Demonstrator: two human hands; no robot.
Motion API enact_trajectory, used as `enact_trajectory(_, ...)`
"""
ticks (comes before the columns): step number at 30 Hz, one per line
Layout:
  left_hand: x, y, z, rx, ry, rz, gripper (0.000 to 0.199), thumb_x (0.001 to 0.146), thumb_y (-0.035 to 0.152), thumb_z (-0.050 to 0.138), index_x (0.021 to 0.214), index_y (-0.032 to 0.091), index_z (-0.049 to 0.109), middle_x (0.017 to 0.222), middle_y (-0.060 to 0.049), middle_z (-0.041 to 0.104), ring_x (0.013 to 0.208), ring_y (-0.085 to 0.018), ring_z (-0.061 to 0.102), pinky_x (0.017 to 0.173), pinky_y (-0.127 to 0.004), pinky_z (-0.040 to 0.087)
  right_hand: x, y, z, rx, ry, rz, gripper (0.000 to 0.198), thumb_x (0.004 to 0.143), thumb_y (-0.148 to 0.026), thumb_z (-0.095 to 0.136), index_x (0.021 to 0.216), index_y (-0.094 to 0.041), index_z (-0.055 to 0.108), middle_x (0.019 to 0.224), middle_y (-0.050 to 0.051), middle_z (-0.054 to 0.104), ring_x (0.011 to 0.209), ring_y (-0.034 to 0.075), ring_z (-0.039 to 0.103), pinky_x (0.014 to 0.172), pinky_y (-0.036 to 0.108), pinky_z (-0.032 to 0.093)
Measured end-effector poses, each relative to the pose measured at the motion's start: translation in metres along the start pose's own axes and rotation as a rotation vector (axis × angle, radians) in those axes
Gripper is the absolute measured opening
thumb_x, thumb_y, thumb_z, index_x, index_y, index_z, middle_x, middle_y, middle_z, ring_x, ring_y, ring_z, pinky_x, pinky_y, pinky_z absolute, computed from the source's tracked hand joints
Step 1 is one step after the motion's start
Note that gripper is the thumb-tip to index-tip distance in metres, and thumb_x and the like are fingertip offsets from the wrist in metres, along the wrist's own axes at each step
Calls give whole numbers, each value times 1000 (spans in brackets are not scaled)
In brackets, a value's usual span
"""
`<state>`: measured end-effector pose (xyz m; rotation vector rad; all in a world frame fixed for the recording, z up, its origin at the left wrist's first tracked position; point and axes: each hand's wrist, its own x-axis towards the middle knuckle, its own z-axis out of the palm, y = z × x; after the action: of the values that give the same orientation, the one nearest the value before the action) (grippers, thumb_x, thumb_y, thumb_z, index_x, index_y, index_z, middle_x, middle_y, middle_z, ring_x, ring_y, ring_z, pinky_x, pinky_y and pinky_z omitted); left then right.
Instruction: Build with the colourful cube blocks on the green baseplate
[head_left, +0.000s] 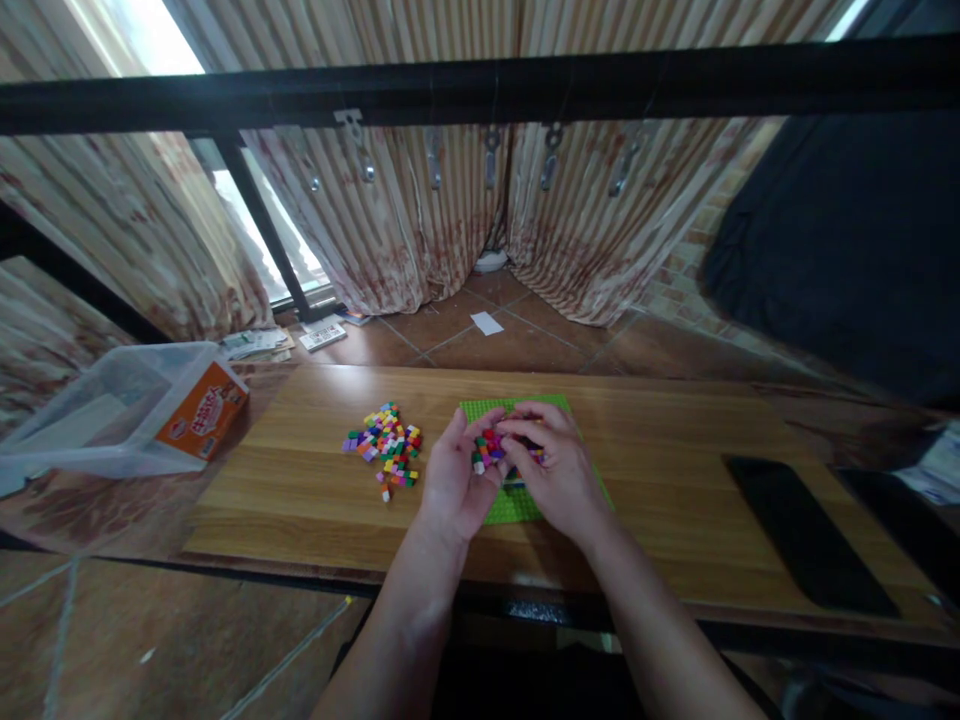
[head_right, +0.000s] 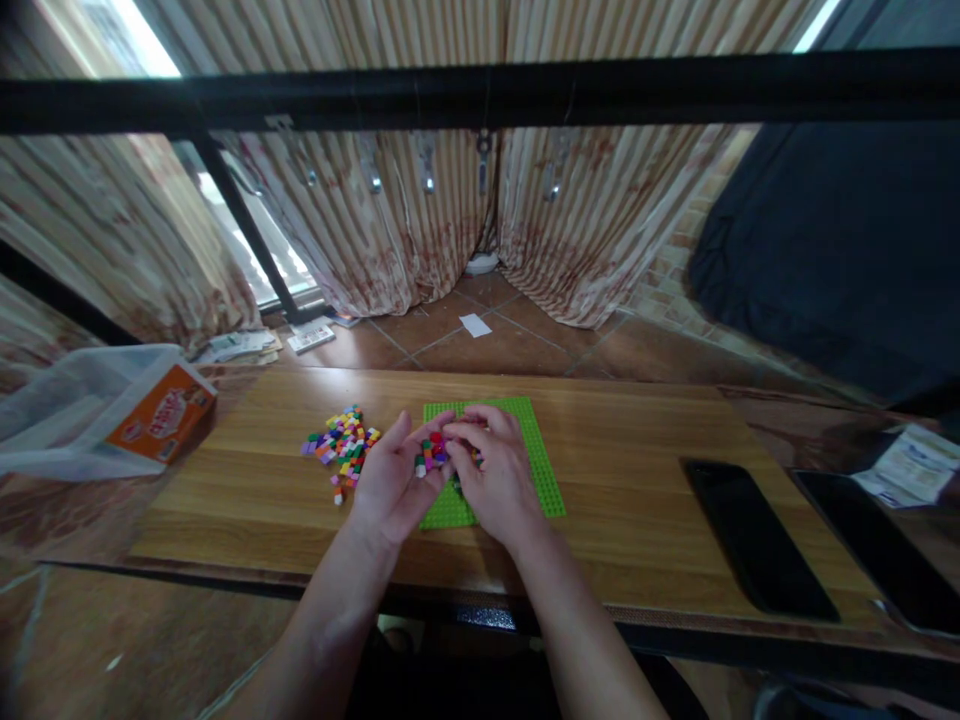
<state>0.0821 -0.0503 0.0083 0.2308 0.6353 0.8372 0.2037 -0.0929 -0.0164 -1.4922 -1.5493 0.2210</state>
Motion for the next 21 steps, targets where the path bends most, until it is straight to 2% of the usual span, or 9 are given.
enact_trajectory(4, 1, -1, -2, 28, -33, -7, 45, 94, 46, 41, 99, 10, 67, 92, -13, 67, 78, -16, 62, 70, -25, 51, -2, 0, 1, -59, -44, -1, 21, 87, -25, 57, 101, -28, 73, 119, 8, 59, 114, 26, 52, 98, 48, 45)
enact_trajectory(10, 1, -3, 1, 1, -52, -7, 40, 95, 39, 40, 97, 9, 68, 99, -14, 68, 85, -17, 63, 72, -26, 51, -2, -2, 4, -26, 7, -7, 13, 85, -24, 60, 88, -26, 73, 116, 7, 61, 111, 24, 54, 96, 46, 46)
enact_trajectory(13, 1, -2, 1, -11, 1, 18, 31, 94, 28, 43, 91, 9, 67, 95, -13, 69, 82, -16, 64, 71, -24, 51, 0, -1, 3, 29, 59, 21, 11, 84, -26, 61, 84, -25, 71, 112, 6, 63, 111, 23, 56, 97, 45, 45)
enact_trajectory(15, 3, -1, -1, 16, 80, 40, 21, 89, 19, 48, 86, 8, 66, 86, -11, 68, 74, -13, 63, 66, -22, 51, 1, 4, 0, 76, 107, 68, 11, 84, -29, 60, 85, -24, 70, 107, 6, 66, 105, 23, 60, 95, 43, 47)
enact_trajectory(18, 4, -1, -6, 132, 188, 81, 9, 80, 12, 56, 83, 9, 65, 67, -3, 61, 53, -6, 52, 47, -16, 40, 2, 16, -4, 147, 158, 215, 15, 84, -33, 59, 86, -22, 69, 90, 5, 70, 85, 20, 66, 82, 38, 52)
enact_trajectory(21, 4, -4, -9, 285, 173, 107, 9, 75, 14, 60, 82, 10, 64, 59, 2, 53, 42, -3, 38, 37, -15, 22, 2, 24, -7, 135, 146, 258, 16, 83, -33, 58, 86, -21, 70, 84, 4, 70, 77, 19, 66, 75, 35, 53)
